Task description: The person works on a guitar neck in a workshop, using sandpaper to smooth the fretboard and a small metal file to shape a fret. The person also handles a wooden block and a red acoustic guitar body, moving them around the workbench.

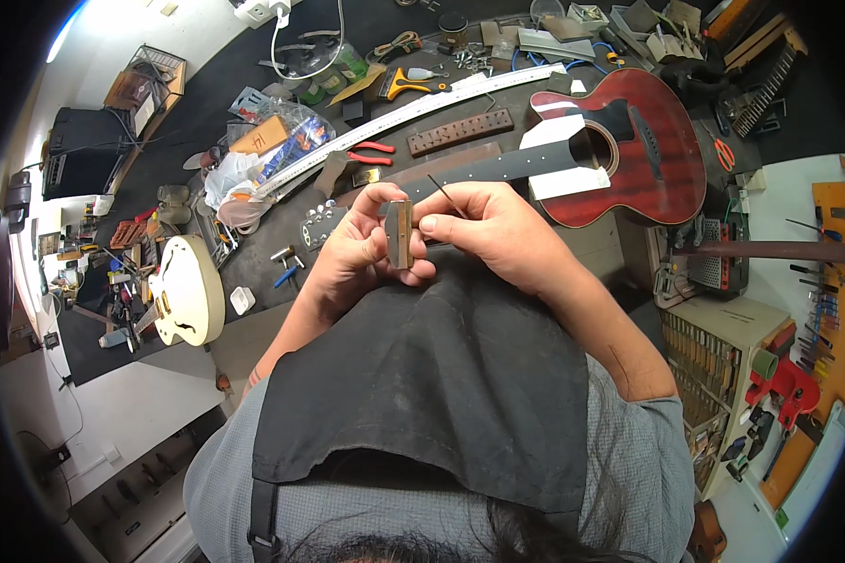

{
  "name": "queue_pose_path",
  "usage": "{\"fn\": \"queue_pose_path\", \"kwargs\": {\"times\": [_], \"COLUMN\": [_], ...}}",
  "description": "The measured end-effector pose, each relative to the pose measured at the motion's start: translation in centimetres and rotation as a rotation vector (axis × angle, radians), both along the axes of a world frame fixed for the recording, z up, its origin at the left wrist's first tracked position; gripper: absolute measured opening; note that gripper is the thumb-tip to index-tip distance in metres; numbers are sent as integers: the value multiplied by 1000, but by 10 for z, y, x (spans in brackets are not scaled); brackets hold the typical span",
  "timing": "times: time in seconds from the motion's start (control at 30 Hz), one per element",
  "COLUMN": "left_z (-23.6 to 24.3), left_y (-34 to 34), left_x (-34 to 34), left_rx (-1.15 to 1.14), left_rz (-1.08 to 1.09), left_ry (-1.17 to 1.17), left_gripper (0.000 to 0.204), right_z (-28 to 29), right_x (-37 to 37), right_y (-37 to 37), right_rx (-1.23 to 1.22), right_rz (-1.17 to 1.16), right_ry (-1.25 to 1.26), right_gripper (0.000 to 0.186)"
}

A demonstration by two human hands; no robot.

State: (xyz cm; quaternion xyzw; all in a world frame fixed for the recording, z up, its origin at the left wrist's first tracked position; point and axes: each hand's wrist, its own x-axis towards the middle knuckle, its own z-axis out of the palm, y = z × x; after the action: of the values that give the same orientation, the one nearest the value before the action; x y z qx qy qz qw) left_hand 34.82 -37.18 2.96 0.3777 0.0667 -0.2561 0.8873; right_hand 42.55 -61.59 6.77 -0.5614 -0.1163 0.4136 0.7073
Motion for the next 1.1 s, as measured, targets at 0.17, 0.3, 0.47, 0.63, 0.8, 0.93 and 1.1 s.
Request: {"fn": "queue_pose_path", "kwargs": {"times": [0.17,0.3,0.47,0.63,0.8,0.93,1.1], "left_z": [3,3,4,3,4,7,10], "left_y": [-1,-1,-4,-9,-12,-13,-16], "left_x": [1,1,1,4,5,6,5], "left_rx": [10,27,77,128,154,107,102], "left_rz": [50,86,162,239,256,276,276], "left_ry": [31,26,-95,-240,-305,-312,-304], "left_gripper": [73,72,67,63,60,51,50], "right_z": [-7,-6,-1,25,33,33,33], "right_x": [2,3,-4,-10,-8,-9,-9], "right_y": [-3,-10,-15,-21,-18,-16,-15], "right_rx": [-22,19,-297,-512,-503,-548,-553], "right_rz": [-29,-70,-165,-152,-109,-78,-71], "right_ry": [39,58,-601,-948,-1319,-1407,-1415], "right_gripper": [23,17,14,12,13,16,16]}}
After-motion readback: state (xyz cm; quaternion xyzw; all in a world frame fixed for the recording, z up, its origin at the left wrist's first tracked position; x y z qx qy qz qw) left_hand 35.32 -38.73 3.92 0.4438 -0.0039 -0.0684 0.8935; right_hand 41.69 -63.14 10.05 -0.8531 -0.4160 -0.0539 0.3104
